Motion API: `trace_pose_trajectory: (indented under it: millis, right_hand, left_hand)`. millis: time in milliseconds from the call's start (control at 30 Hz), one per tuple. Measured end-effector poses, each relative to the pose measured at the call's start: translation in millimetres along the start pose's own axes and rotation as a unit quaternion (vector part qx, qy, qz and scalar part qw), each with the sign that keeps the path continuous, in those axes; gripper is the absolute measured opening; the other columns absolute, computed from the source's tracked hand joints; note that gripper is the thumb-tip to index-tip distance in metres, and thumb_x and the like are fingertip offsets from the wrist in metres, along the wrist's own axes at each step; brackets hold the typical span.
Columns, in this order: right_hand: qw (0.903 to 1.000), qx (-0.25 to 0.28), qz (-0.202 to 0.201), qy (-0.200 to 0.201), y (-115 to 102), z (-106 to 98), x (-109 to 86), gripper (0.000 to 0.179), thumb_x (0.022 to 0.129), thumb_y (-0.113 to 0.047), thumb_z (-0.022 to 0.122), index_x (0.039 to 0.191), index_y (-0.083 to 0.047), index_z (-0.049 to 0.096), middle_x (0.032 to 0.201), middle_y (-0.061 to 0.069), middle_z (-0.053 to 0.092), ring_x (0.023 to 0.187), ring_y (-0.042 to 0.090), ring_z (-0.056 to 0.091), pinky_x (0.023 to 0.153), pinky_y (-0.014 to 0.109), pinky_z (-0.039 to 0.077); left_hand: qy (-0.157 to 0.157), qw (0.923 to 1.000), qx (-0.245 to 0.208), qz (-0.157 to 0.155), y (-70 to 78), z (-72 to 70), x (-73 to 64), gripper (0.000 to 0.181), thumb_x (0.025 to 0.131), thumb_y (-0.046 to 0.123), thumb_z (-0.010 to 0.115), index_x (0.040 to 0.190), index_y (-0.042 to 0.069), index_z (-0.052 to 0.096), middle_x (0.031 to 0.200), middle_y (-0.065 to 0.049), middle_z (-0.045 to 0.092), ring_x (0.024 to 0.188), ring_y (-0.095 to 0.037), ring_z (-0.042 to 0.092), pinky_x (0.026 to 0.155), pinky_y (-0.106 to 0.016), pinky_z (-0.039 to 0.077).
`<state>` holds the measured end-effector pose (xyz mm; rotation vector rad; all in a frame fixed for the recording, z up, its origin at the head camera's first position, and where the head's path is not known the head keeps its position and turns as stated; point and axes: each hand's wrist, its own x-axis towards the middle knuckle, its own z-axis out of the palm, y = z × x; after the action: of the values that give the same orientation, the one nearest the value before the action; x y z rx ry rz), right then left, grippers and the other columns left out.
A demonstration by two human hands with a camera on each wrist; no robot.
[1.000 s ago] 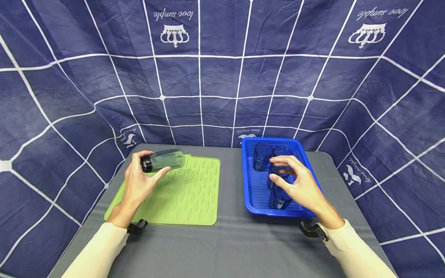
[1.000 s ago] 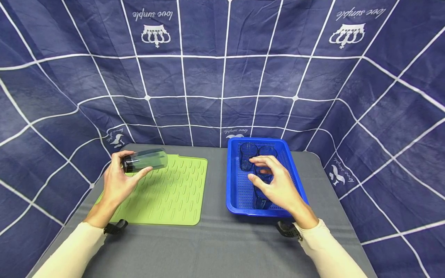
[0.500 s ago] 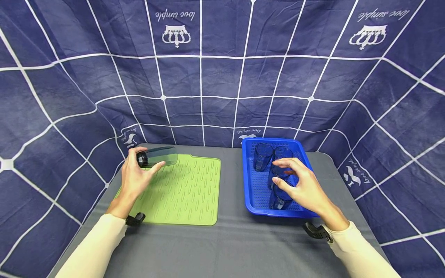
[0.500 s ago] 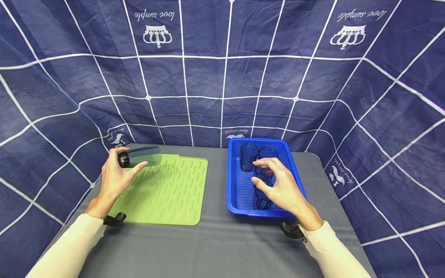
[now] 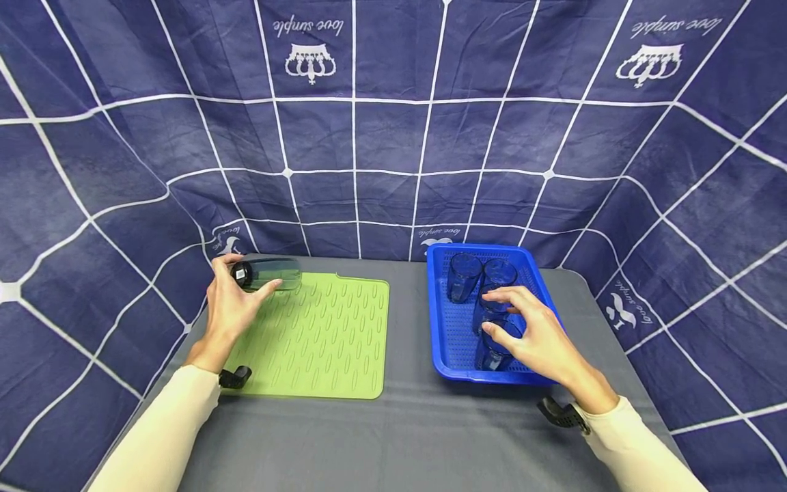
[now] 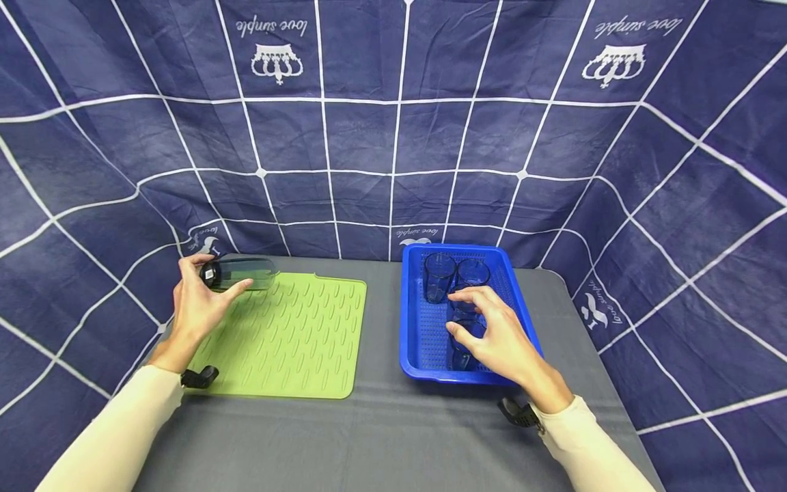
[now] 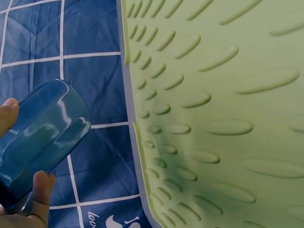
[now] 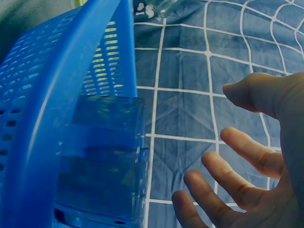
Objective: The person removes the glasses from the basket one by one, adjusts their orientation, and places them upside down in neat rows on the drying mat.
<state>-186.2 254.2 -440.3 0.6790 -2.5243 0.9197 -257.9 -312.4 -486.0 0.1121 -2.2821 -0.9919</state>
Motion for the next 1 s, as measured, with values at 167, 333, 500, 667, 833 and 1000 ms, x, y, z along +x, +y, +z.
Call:
trace_pose_trajectory:
  millis: [167, 333, 500, 667, 833, 1000]
  right_hand:
    - [0.9998, -0.018, 0.003, -0.006, 4, 2, -4.5, 0.048, 0.094, -0.013, 0.097, 0.139, -0.015, 0.080, 0.141, 0.001, 0.078, 0.132, 0.020, 0.072, 0.104, 0.023, 0.059]
    - [0.9992, -0.034, 0.011, -0.020, 7, 4, -8.4, 0.047, 0.095, -0.018, 0.097, 0.139, -0.017, 0.080, 0.143, 0.003, 0.077, 0.136, 0.027, 0.073, 0.106, 0.040, 0.058]
    - [0.9987, -0.035, 0.010, -0.035, 8, 6, -12.2, 0.048, 0.094, -0.020, 0.098, 0.138, -0.013, 0.081, 0.144, 0.005, 0.077, 0.139, 0.033, 0.072, 0.113, 0.051, 0.053]
    - [0.9980, -0.042, 0.003, -0.047, 11, 8, -16.3, 0.050, 0.092, -0.022, 0.100, 0.137, -0.016, 0.081, 0.144, 0.008, 0.076, 0.139, 0.035, 0.072, 0.114, 0.054, 0.053]
    - [0.9970, -0.048, 0.005, -0.060, 14, 10, -20.1, 0.053, 0.088, -0.025, 0.102, 0.137, -0.019, 0.081, 0.145, 0.009, 0.075, 0.140, 0.037, 0.071, 0.114, 0.059, 0.053]
    - [0.9965, -0.054, 0.002, -0.063, 14, 12, -23.3, 0.057, 0.085, -0.025, 0.104, 0.136, -0.015, 0.082, 0.145, 0.010, 0.074, 0.139, 0.039, 0.069, 0.113, 0.061, 0.053]
  left_hand:
    - [0.017, 0.9998, 0.006, -0.002, -1.7, 0.6, 9.2, 0.097, 0.085, 0.030, 0.108, 0.155, 0.006, 0.045, 0.140, -0.031, 0.072, 0.125, -0.065, 0.070, 0.107, -0.073, 0.053]
    - [0.020, 0.9998, 0.010, 0.002, -6.3, 1.2, 15.9, 0.094, 0.084, 0.028, 0.108, 0.152, 0.005, 0.048, 0.139, -0.035, 0.071, 0.127, -0.065, 0.070, 0.110, -0.073, 0.053]
    - [0.021, 0.9997, 0.011, 0.008, -14.7, 3.4, 20.7, 0.091, 0.084, 0.023, 0.108, 0.152, 0.006, 0.052, 0.140, -0.031, 0.074, 0.132, -0.059, 0.072, 0.114, -0.069, 0.054]
    - [0.014, 0.9998, 0.013, 0.008, -20.3, 6.4, 25.6, 0.088, 0.084, 0.021, 0.107, 0.153, 0.006, 0.055, 0.146, -0.029, 0.075, 0.136, -0.057, 0.071, 0.117, -0.068, 0.052]
    - [0.005, 0.9998, 0.017, 0.008, -25.7, 11.5, 28.7, 0.085, 0.086, 0.019, 0.106, 0.154, 0.007, 0.057, 0.152, -0.035, 0.071, 0.145, -0.059, 0.066, 0.120, -0.070, 0.050]
    - [-0.005, 0.9995, 0.030, -0.002, -34.8, 16.5, 29.1, 0.083, 0.087, 0.017, 0.105, 0.156, 0.009, 0.057, 0.152, -0.036, 0.070, 0.145, -0.061, 0.064, 0.119, -0.072, 0.049]
